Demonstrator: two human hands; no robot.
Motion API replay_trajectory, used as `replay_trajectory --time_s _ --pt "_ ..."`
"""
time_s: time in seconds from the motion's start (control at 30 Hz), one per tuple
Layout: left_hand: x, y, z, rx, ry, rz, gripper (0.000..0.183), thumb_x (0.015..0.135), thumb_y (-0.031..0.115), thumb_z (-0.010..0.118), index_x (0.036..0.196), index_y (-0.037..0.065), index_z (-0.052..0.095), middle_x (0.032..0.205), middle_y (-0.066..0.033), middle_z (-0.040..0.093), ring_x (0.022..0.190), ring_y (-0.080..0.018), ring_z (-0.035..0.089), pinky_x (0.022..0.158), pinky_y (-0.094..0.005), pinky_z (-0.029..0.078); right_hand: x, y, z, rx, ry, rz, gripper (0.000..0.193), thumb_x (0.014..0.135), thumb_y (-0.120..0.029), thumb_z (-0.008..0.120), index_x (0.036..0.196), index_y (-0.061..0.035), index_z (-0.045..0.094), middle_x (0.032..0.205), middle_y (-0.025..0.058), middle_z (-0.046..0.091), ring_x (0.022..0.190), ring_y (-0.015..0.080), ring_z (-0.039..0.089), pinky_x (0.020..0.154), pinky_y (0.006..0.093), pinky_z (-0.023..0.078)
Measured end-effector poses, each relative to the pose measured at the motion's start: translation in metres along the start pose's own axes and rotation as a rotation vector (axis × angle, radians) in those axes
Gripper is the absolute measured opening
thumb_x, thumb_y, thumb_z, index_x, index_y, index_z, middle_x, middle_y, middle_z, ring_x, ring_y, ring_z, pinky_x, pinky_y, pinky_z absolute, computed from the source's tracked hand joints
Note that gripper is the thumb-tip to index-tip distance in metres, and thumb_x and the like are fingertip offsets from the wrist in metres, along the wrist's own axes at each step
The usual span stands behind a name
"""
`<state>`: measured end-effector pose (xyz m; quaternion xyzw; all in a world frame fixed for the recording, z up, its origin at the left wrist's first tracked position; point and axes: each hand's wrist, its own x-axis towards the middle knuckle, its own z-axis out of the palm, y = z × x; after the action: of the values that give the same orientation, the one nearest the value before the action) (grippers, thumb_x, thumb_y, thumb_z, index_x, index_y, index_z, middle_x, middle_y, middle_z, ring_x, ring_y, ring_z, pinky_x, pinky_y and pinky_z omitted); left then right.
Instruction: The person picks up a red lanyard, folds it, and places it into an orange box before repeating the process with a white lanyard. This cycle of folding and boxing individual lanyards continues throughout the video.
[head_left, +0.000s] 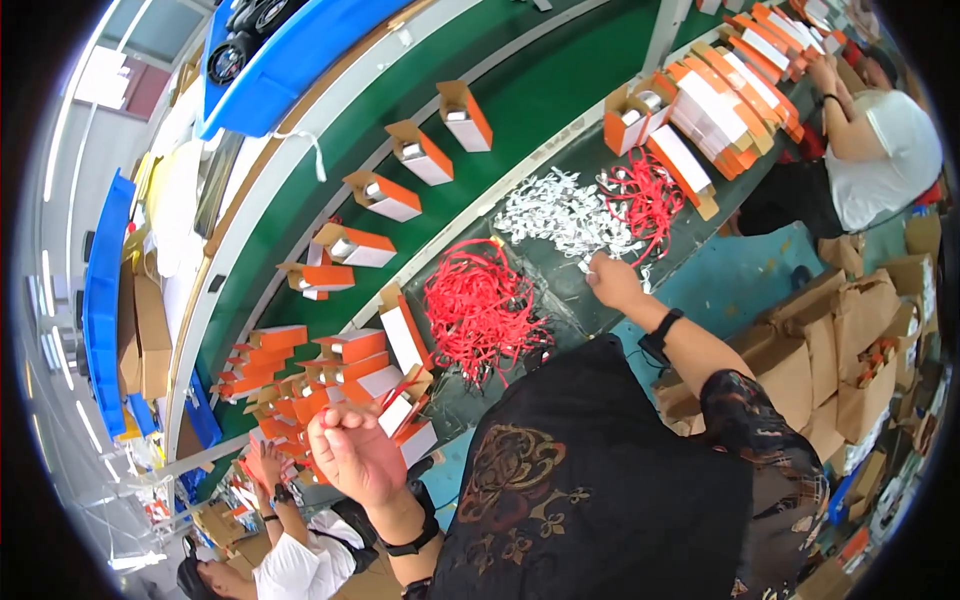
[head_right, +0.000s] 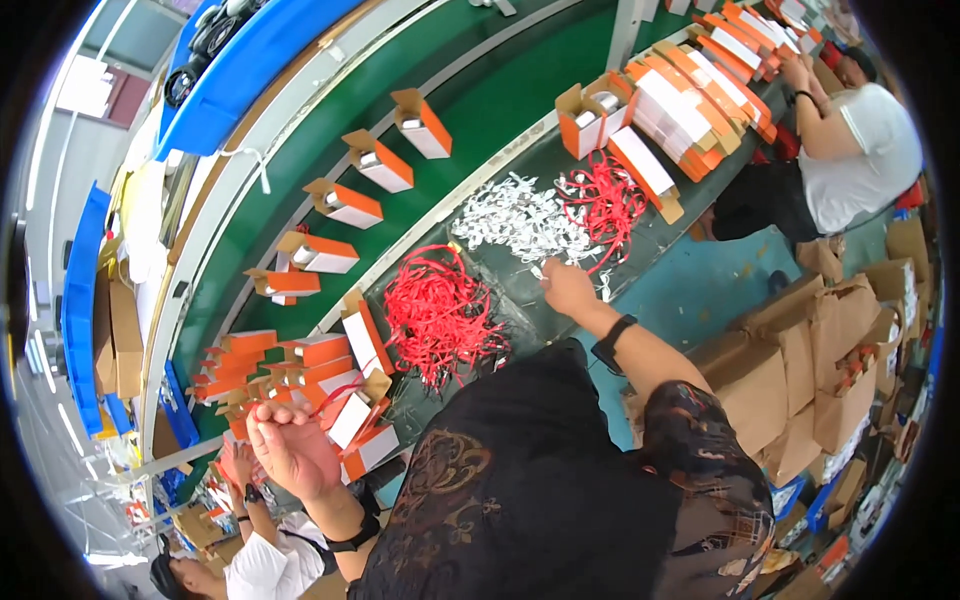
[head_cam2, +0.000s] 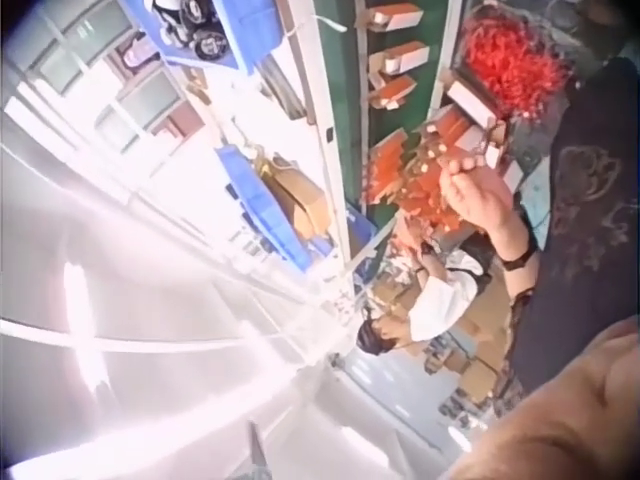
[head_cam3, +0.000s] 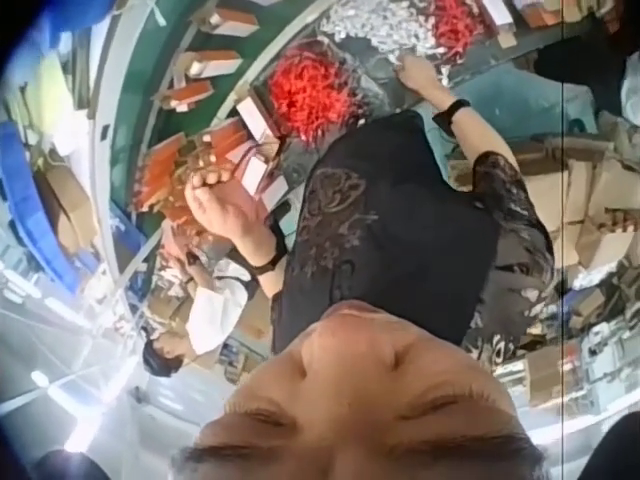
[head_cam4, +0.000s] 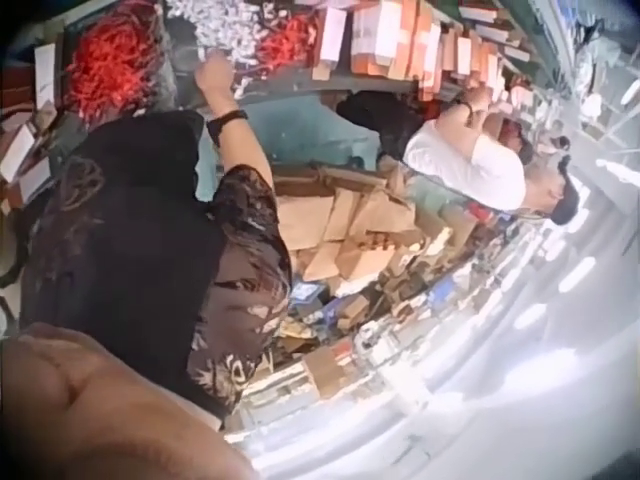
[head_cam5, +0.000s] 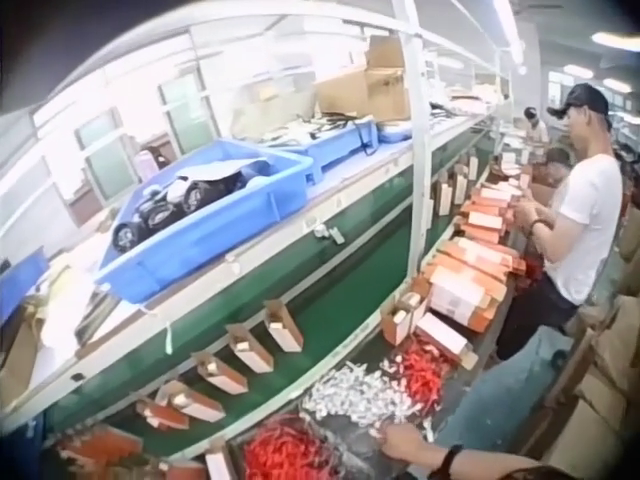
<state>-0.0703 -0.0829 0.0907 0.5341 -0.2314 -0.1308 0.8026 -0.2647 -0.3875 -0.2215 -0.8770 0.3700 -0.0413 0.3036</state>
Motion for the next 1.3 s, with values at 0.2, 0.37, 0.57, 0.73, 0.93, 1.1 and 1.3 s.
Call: replay_trajectory --time_s 0.2,0.37,0.57,0.73,0.93,1.1,1.3 --pt "0.022 -0.004 0.036 -0.223 -0.196 -0.213 0.015 0.101 0.016 0.049 0.111 0.008 0.056 0.089 0.0001 0.052 0.067 -0.0103 0.042 0.061 -0.0264 0.036 0.003 -0.126 -0.078 0.768 -0.023 -0.139 0.019 0.088 -0.012 0.067 0.105 -0.0026 0.066 0.079 0.0067 0.066 0.07 0.0127 0.061 0.065 0.0283 0.049" --pt "0.034 -0.007 0.053 -0.258 -0.185 -0.319 0.015 0.101 0.018 0.049 0.109 0.008 0.056 0.087 0.0005 0.054 0.069 -0.0101 0.045 0.063 -0.0264 0.036 0.003 -0.224 -0.096 0.697 -0.257 -0.652 0.02 0.093 -0.014 0.061 0.109 -0.0041 0.068 0.093 0.0103 0.067 0.084 0.0198 0.065 0.075 0.0314 0.05" --pt "0.064 -0.037 0.019 -0.455 0.129 -0.475 0.014 0.099 0.023 0.054 0.105 0.011 0.058 0.084 0.0025 0.058 0.074 -0.0101 0.054 0.069 -0.0285 0.044 -0.014 -0.232 -0.098 0.979 -0.99 -0.43 0.017 0.094 -0.012 0.061 0.107 -0.0012 0.066 0.09 0.0029 0.068 0.079 0.0104 0.063 0.068 0.0254 0.049" --pt "0.036 -0.113 -0.027 -0.563 0.143 -0.833 0.019 0.097 0.025 0.053 0.103 0.008 0.06 0.086 -0.003 0.064 0.079 -0.0171 0.06 0.076 -0.033 0.049 -0.031 -0.241 -0.116 1.453 -0.913 -0.157 0.01 0.091 -0.01 0.067 0.096 -0.0023 0.062 0.085 0.0049 0.068 0.069 0.0092 0.065 0.06 0.0208 0.053" --pt "-0.001 -0.109 0.031 -0.766 0.086 -1.132 0.033 0.091 0.026 0.056 0.115 0.004 0.058 0.109 -0.0106 0.067 0.108 -0.0255 0.062 0.096 -0.0435 0.047 -0.029 -0.278 -0.142 1.478 -0.718 -0.134 0.011 0.091 -0.008 0.066 0.095 -0.0008 0.059 0.084 0.0077 0.068 0.075 0.0128 0.068 0.066 0.0231 0.057" --pt "-0.006 -0.117 0.027 -0.941 0.127 -1.053 0.021 0.083 0.01 0.054 0.103 0.013 0.059 0.097 -0.0044 0.067 0.094 -0.0211 0.066 0.09 -0.04 0.051 -0.023 -0.296 -0.148 0.761 0.093 -0.734 0.013 0.086 0.001 0.067 0.099 0.0011 0.066 0.093 0.0102 0.067 0.077 0.0134 0.066 0.066 0.0253 0.054" --pt "-0.007 -0.105 0.013 0.4 -0.072 0.082 0.013 0.082 -0.002 0.049 0.087 0.009 0.054 0.084 -0.0031 0.054 0.077 -0.0134 0.056 0.063 -0.0231 0.042 -0.014 -0.292 -0.128 0.252 0.344 -0.966 0.021 0.076 0.005 0.067 0.096 -0.0012 0.071 0.088 0.0122 0.064 0.078 0.0253 0.065 0.066 0.0335 0.053"
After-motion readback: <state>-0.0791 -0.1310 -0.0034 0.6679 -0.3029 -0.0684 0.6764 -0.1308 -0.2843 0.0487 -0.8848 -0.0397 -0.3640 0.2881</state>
